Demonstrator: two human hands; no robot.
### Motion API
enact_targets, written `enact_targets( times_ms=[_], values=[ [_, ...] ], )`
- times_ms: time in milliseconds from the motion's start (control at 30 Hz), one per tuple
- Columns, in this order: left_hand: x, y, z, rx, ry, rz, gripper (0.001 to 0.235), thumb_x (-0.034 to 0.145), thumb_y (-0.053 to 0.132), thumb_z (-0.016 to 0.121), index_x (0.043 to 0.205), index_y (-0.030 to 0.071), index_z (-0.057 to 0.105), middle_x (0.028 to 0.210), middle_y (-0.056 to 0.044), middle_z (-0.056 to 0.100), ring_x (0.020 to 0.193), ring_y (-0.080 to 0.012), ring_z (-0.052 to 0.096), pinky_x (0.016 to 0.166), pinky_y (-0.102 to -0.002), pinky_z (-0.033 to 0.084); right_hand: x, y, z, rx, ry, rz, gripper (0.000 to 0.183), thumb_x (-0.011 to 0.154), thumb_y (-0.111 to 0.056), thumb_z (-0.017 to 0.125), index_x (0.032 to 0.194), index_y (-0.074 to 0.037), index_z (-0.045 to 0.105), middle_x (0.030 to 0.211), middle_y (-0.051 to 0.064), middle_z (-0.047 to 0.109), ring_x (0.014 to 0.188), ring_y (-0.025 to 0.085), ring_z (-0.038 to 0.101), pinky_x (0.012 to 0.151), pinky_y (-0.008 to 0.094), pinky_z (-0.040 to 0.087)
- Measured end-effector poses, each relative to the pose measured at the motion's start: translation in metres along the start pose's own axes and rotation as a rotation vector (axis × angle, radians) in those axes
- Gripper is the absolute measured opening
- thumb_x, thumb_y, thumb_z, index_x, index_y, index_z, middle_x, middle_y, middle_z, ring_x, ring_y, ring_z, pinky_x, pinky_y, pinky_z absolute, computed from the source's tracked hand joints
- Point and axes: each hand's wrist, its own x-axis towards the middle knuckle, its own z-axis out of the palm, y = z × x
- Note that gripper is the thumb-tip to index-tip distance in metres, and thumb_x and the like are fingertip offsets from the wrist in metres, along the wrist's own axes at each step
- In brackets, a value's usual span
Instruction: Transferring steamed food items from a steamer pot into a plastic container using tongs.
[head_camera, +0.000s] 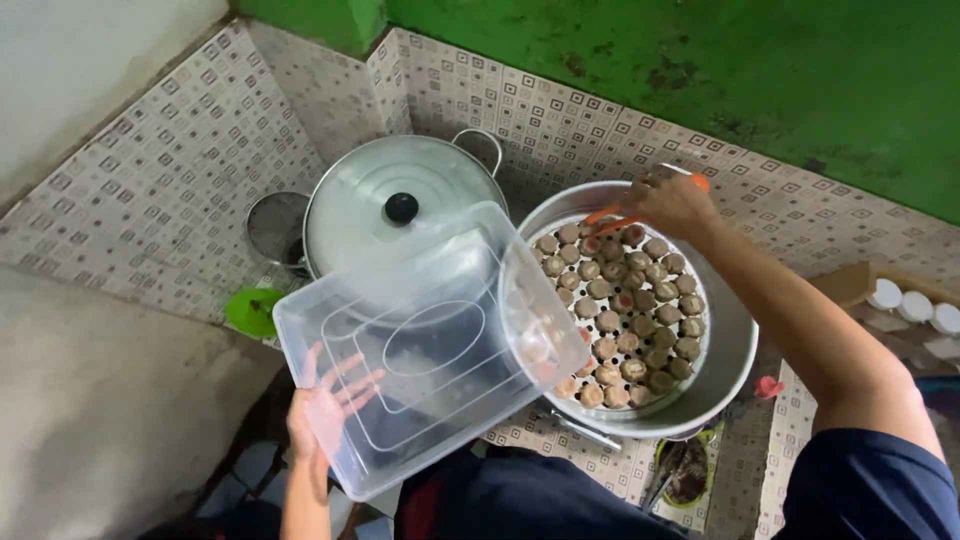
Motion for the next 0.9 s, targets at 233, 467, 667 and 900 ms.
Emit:
enact_targets(
  times_ms=[233, 467, 667, 900],
  values=[
    [0.024, 0.007, -0.004, 0.036, -0.053, -0.057, 0.089, 0.074, 0.023, 0.034, 0.161, 0.024, 0.018, 0.141, -0.033, 0.048, 0.12, -0.0624, 0.049, 0.102, -0.069, 0.04, -0.022, -0.015, 0.051, 0.299, -0.087, 0.221, 0.036, 0.101, -0.027, 0.051, 0.137, -0.031, 0.051, 0.057, -0.005, 0.049, 0.04, 0.006, 0.048, 0.032, 0.018, 0.046],
    [0.029, 0.023, 0.004, 0.077, -0.094, -0.066, 0.088, 0.075, 0.021, 0.037, 0.162, 0.023, 0.018, 0.139, -0.031, 0.049, 0.117, -0.0603, 0.053, 0.1, -0.069, 0.042, -0.074, -0.06, 0.108, 1.024, -0.265, 0.527, 0.069, 0.091, -0.047, 0.055, 0.155, -0.023, 0.042, 0.076, 0.007, 0.063, 0.065, 0.025, 0.061, 0.063, 0.04, 0.048],
    [0.044, 0.016, -0.005, 0.105, -0.117, -0.06, 0.088, 0.077, 0.025, 0.036, 0.162, 0.023, 0.014, 0.139, -0.028, 0.05, 0.116, -0.0576, 0.054, 0.099, -0.069, 0.044, -0.109, -0.079, 0.092, 1.201, -0.112, 0.666, 0.051, 0.093, -0.047, 0.055, 0.134, -0.017, 0.062, 0.06, 0.008, 0.066, 0.051, 0.02, 0.062, 0.057, 0.035, 0.053],
    [0.042, 0.017, -0.001, 0.129, -0.127, -0.071, 0.087, 0.079, 0.027, 0.036, 0.163, 0.025, 0.014, 0.137, -0.026, 0.053, 0.115, -0.0544, 0.057, 0.098, -0.067, 0.046, -0.099, -0.081, 0.053, 1.281, -0.233, 0.792, 0.063, 0.092, -0.051, 0.057, 0.143, -0.016, 0.061, 0.067, 0.013, 0.073, 0.063, 0.025, 0.07, 0.074, 0.039, 0.055]
  ],
)
